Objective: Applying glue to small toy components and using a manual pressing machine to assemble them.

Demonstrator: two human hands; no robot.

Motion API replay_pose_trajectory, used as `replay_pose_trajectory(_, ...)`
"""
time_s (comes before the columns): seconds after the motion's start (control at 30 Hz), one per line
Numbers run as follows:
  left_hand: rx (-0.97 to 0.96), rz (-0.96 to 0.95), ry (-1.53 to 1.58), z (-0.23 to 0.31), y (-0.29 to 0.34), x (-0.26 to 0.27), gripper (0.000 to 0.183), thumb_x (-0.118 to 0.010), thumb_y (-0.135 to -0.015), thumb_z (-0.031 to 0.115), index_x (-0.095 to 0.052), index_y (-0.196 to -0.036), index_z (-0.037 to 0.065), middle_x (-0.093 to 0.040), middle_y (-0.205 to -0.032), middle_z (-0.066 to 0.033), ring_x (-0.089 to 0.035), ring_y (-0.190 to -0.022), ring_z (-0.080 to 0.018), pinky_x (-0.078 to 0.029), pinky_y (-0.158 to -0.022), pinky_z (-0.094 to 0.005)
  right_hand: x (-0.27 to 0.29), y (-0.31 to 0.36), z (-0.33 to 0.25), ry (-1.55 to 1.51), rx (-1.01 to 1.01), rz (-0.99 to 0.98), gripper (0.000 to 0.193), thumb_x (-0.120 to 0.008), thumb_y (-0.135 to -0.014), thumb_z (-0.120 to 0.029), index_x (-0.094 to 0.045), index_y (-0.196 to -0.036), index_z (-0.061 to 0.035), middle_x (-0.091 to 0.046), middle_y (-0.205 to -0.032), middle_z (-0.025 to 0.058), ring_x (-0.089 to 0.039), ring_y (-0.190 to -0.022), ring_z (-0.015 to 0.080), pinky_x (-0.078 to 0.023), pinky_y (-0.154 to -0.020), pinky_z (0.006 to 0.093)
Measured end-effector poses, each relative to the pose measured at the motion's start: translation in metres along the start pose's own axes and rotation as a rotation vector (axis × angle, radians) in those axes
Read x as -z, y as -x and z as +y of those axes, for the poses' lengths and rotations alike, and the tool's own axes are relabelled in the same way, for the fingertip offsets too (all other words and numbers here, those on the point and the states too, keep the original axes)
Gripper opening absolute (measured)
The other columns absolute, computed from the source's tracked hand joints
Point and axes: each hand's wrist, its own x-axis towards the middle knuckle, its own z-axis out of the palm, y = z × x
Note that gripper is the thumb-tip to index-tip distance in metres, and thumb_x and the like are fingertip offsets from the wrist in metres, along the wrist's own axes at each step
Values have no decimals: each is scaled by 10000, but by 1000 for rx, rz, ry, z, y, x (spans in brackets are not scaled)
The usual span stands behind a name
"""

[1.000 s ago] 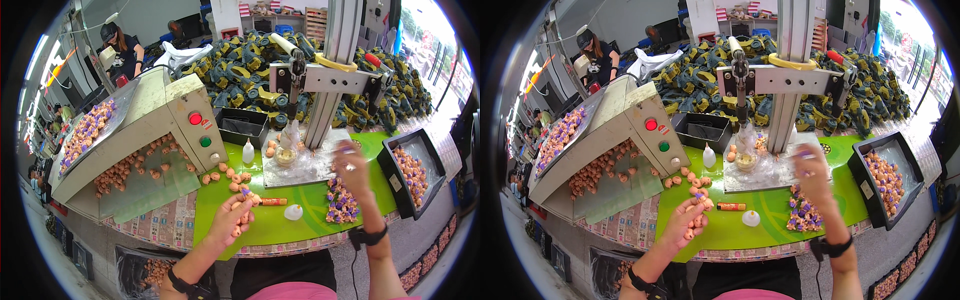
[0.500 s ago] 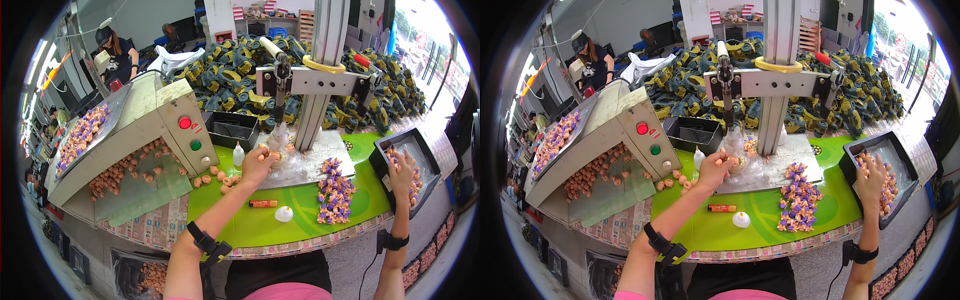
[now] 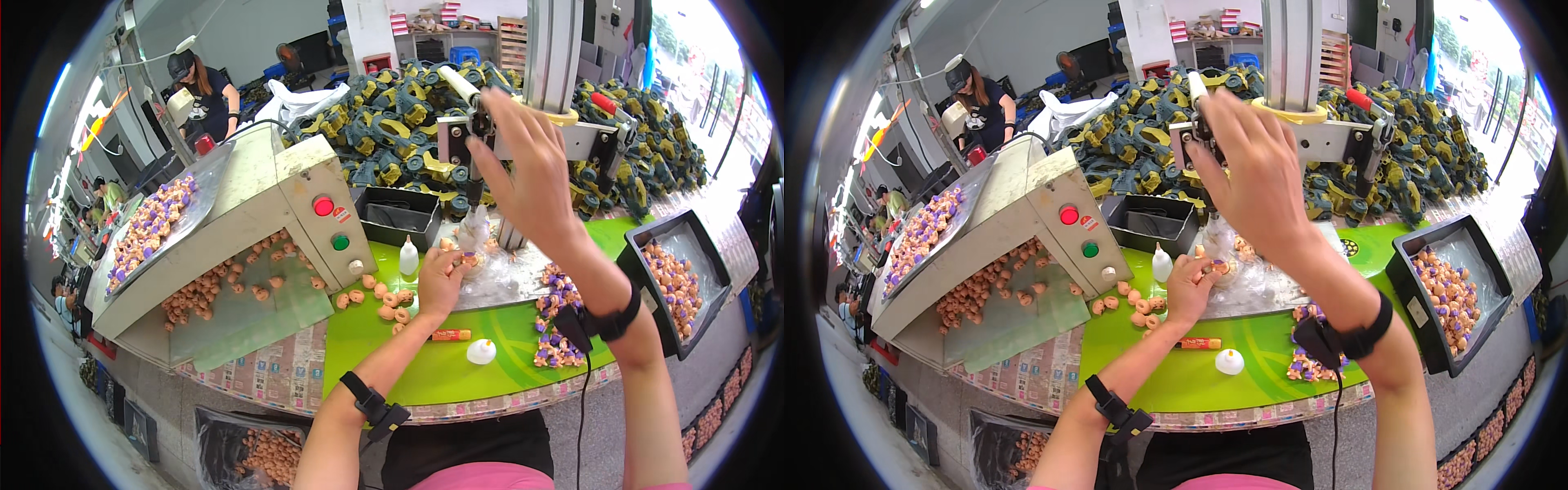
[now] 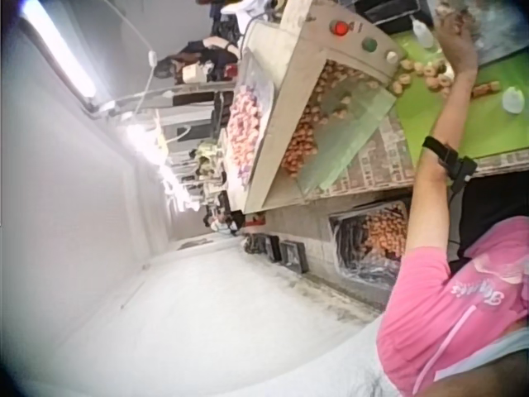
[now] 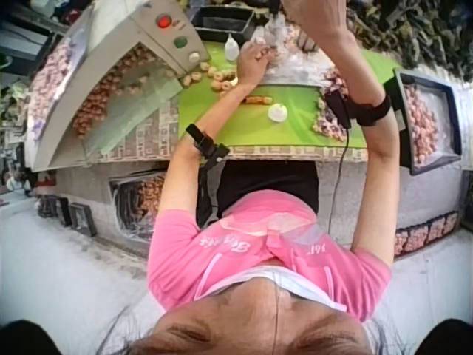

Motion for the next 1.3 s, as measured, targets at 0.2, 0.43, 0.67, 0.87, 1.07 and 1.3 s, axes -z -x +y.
replay_pose_trajectory(0.2, -15, -25, -55, 3, -4, -4, 231, -752, -747, 88, -681, -953, 11, -498, -774, -37, -460, -632, -148, -405, -600, -278, -33, -55, 27, -270, -629, -141, 783, -734, -795, -334, -367, -1374, 44, -645, -1049, 221, -641, -946, 328, -486, -880, 396)
replay_pose_trajectory(0.43, 56, -66, -26, -6, -2, 8, 239, -704, -784, 104, -631, -981, -11, -540, -796, -64, -547, -689, -172, -444, -619, -303, 57, -40, -41, -1041, -158, -102, 243, -661, -858, -268, -685, -947, -44, -672, -851, 74, -640, -946, 216, -452, -900, 385)
replay_pose_trajectory(0.67, 876, -283, 821, 38, 18, 57, 353, -513, -861, 94, -411, -1190, 15, -592, -968, -132, -573, -697, -136, -389, -419, -220, 89, 42, -61, -383, 46, -224, 454, -765, -721, -231, -648, -1123, -55, -623, -1199, 160, -568, -1147, 308, -374, -989, 431)
replay_pose_trajectory(0.87, 1038, -303, 1291, 35, 68, 111, 244, -471, -967, 202, -445, -1150, 42, -575, -1065, -158, -530, -666, -128, -376, -406, -202, 71, 138, -83, -413, -472, -149, 691, -765, -737, -257, -480, -1307, 12, -477, -1326, 261, -472, -1224, 383, -377, -997, 450)
replay_pose_trajectory(1.07, 1073, -252, 1341, 54, 113, 119, 438, -402, -1000, 433, -476, -1218, 60, -525, -876, -60, -497, -700, -149, -388, -420, -214, 74, 213, -117, -462, -899, -473, 685, -752, -770, -175, -430, -1341, 26, -473, -1319, 234, -461, -1232, 367, -382, -1003, 426)
replay_pose_trajectory(1.3, 1192, -256, 1465, 67, 130, 118, 350, -409, -990, 184, -440, -1296, 18, -565, -1030, -94, -490, -707, -121, -378, -385, -190, 46, 244, -123, -658, -1018, -574, 554, -708, -807, -83, -473, -1306, -34, -565, -1183, 148, -579, -1056, 257, -457, -886, 341)
